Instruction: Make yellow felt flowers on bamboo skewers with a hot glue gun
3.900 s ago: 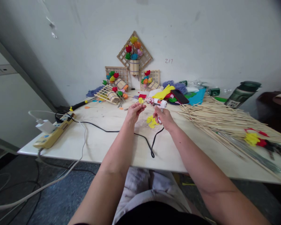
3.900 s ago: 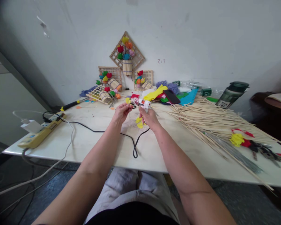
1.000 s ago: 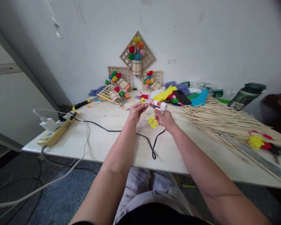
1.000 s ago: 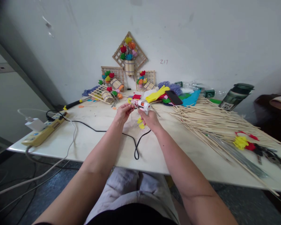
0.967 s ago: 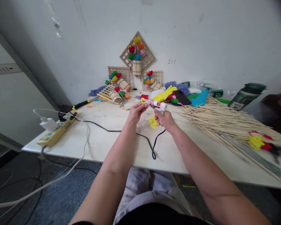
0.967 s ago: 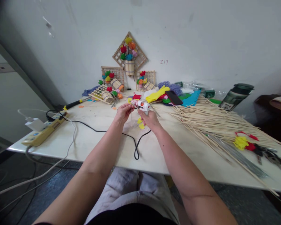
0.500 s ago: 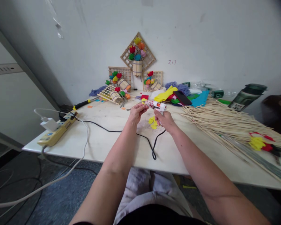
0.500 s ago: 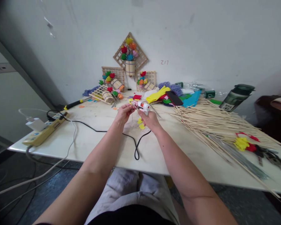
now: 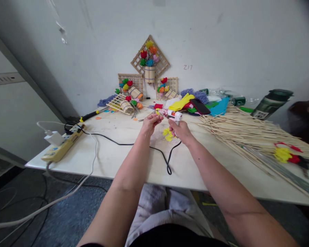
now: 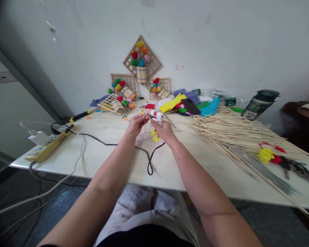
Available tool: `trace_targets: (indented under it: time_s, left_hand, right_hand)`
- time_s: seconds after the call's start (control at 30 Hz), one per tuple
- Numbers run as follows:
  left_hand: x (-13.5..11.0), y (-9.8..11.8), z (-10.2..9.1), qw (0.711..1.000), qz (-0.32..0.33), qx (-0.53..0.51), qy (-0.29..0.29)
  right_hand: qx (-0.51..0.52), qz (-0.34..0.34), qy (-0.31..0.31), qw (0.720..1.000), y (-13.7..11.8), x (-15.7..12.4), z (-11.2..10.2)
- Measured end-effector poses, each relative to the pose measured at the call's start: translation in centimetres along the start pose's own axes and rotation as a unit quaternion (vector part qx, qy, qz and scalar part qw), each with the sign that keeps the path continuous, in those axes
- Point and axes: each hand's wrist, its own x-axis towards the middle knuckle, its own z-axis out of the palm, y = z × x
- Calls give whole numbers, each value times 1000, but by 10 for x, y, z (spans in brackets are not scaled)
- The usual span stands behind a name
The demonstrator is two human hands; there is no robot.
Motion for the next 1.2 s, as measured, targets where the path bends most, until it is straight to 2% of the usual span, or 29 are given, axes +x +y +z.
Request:
trace_targets:
  time_s: [0.43, 0.9, 1.0, 1.2]
  left_hand:
    - [1, 3, 0, 999, 10, -30, 34]
    - [2, 3, 1, 998, 14, -45, 38]
    - [2, 3, 1, 998, 14, -52, 39]
    - [2, 2, 6, 994, 16, -90, 55]
  right_hand:
    - [-16, 7, -12, 1000, -4, -3, 0]
    - [-6, 22, 2, 1000, -3, -2, 1]
    - [23, 23, 26, 999, -4, -2, 2]
    - [84, 5, 124, 989, 5, 1, 13]
